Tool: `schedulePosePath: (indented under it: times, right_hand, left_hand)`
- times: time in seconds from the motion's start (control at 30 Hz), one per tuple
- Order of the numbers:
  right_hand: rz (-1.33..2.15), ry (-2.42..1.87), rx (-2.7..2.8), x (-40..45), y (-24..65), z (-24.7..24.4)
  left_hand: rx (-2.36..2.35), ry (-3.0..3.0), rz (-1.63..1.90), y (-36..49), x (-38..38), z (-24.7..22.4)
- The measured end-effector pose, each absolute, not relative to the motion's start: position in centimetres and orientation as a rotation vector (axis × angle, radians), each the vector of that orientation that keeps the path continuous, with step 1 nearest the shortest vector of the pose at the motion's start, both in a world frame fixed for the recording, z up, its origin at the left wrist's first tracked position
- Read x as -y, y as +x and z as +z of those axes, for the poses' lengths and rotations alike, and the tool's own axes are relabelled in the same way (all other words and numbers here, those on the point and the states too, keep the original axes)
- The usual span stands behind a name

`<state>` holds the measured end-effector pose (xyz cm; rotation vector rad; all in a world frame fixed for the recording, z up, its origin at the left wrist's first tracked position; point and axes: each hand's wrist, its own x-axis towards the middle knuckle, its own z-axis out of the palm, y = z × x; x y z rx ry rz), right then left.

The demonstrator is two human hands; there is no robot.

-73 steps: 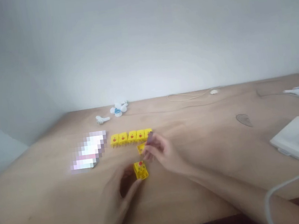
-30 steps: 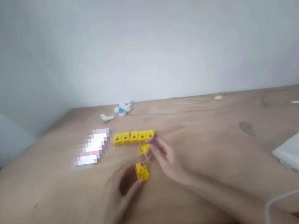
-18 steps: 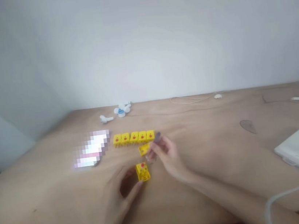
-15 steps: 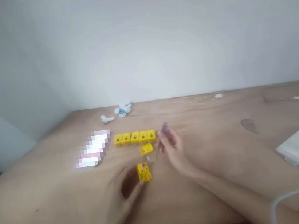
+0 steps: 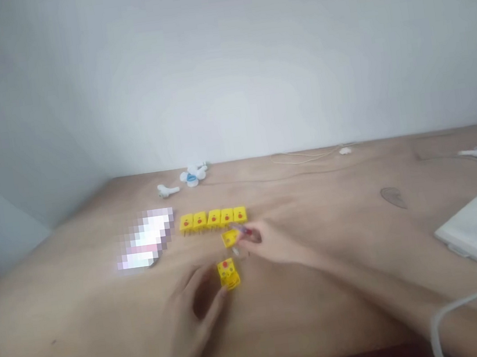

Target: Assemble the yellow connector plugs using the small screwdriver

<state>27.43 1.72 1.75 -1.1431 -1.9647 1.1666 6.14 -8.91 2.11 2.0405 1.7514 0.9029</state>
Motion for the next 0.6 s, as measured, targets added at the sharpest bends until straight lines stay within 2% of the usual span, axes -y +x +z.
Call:
schedulePosePath:
  times: [0.23,0.6]
  right_hand:
    - [1.103,-0.978,2.02,-1.9,26.7,0.9]
    - [1.025,-0.959,2.108,-1.7,27.1,0.8]
  left_hand:
    - [-1.763,2.078,0.902,6.4,9.0,1.9]
    - [-1.726,2.132,0.827,6.8,9.0,3.0]
